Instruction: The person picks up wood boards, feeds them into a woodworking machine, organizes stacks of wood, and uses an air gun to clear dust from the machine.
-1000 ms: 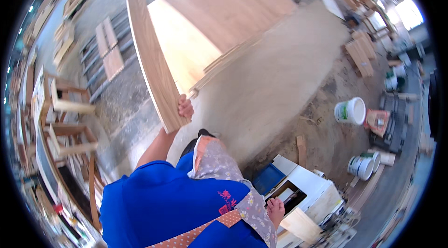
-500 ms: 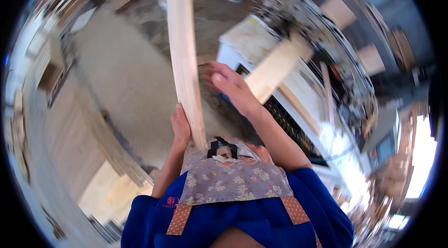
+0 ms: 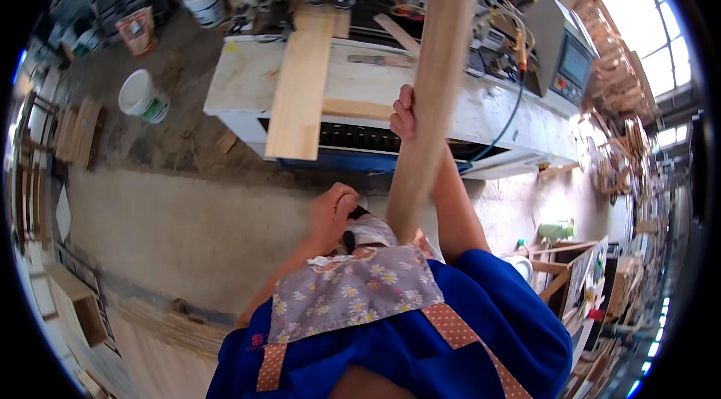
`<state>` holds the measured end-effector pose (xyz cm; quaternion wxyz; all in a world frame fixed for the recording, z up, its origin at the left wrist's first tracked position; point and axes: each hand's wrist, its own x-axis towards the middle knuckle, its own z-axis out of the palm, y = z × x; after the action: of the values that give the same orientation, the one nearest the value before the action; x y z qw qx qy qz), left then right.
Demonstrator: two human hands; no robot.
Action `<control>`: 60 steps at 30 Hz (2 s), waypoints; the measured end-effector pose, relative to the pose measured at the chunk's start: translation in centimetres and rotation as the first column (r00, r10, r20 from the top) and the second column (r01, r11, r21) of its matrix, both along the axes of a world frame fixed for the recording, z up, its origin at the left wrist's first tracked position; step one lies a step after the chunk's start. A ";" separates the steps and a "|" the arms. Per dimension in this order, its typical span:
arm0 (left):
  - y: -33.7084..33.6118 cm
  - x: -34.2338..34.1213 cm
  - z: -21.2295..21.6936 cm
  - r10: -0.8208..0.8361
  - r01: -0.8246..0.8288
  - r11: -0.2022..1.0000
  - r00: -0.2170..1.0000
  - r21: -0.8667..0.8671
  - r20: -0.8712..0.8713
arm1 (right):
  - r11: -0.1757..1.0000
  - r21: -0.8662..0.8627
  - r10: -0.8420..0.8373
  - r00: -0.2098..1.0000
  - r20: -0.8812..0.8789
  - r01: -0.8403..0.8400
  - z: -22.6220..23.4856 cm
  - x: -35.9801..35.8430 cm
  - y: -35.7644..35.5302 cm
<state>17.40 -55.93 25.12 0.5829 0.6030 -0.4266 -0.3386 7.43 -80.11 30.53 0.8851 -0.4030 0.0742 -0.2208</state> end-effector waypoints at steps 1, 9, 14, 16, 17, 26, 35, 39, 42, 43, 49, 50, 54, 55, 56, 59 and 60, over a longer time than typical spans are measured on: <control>-0.8 0.0 -0.4 -0.016 0.015 0.999 1.000 0.046 0.023 | 0.962 0.057 0.241 0.928 0.283 -0.267 0.4 -1.6 -1.4; -12.9 1.8 -0.8 -0.111 0.037 0.984 0.891 0.174 0.441 | 0.905 0.283 0.158 0.869 0.469 -0.317 0.3 -9.4 -3.7; -24.3 3.8 -2.0 -0.197 0.193 0.976 0.615 0.096 0.764 | 0.931 0.312 0.083 0.941 0.327 -0.190 -0.5 -12.6 -6.3; -28.8 4.5 -2.1 -0.210 0.266 0.960 0.491 0.083 0.846 | 0.960 0.276 -0.078 0.993 0.084 0.052 -0.9 -14.4 -7.2; -31.3 4.3 -1.9 -0.246 0.323 0.941 0.441 0.104 0.863 | 0.940 0.222 -0.237 0.964 -0.119 0.259 -2.2 -16.0 -7.0; -44.0 3.7 -5.9 -0.523 0.564 0.700 -0.012 0.437 0.853 | 0.615 -0.632 -0.739 0.063 -0.671 0.473 0.3 -16.4 -0.1; -46.3 6.0 -8.0 -0.417 0.645 0.667 -0.093 0.374 0.904 | 0.592 -0.671 -0.728 -0.060 -0.683 0.446 -1.2 -16.9 2.8; -44.2 9.8 -8.1 -0.454 0.701 0.633 -0.008 0.329 0.891 | 0.640 -0.651 -0.686 -0.079 -0.724 0.407 -2.1 -17.9 3.1; -43.0 12.4 -7.3 -0.457 0.732 0.582 -0.067 0.355 0.887 | 0.688 -0.611 -0.641 -0.067 -0.764 0.391 -2.6 -18.3 3.0; -42.7 13.1 -7.2 -0.473 0.735 0.562 -0.091 0.379 0.876 | 0.699 -0.597 -0.634 -0.044 -0.772 0.395 -3.2 -18.5 3.0; -39.2 9.3 -4.5 -0.391 0.514 0.853 0.519 0.088 0.760 | 0.791 -0.524 -0.533 -0.064 -0.843 0.315 -8.3 -18.4 1.1; -39.3 7.7 -5.0 -0.347 0.495 0.867 0.518 0.057 0.782 | 0.797 -0.534 -0.532 -0.088 -0.842 0.282 -9.1 -18.1 0.4; -39.7 0.4 -6.3 -0.329 0.453 0.882 0.387 0.133 0.861 | 0.778 -0.581 -0.585 -0.060 -0.809 0.240 -10.0 -15.7 -3.5; -40.1 -1.4 -6.8 -0.353 0.448 0.879 0.381 0.163 0.855 | 0.770 -0.578 -0.588 -0.050 -0.807 0.269 -10.9 -15.4 -4.7; -40.7 -3.2 -7.6 -0.377 0.446 0.874 0.376 0.191 0.846 | 0.761 -0.576 -0.592 -0.045 -0.805 0.298 -12.4 -15.1 -5.6; -42.4 -5.2 -9.2 -0.369 0.410 0.884 0.319 0.224 0.873 | 0.710 -0.616 -0.623 -0.106 -0.775 0.341 -13.4 -14.3 -7.2; -43.0 -5.5 -9.4 -0.355 0.398 0.889 0.290 0.225 0.889 | 0.701 -0.611 -0.613 -0.128 -0.780 0.369 -14.8 -14.8 -7.0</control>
<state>11.88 -98.90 15.68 0.1672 0.5580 -0.8099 -0.0697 -7.34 -87.11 15.76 0.4098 -0.4621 0.7546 -0.2215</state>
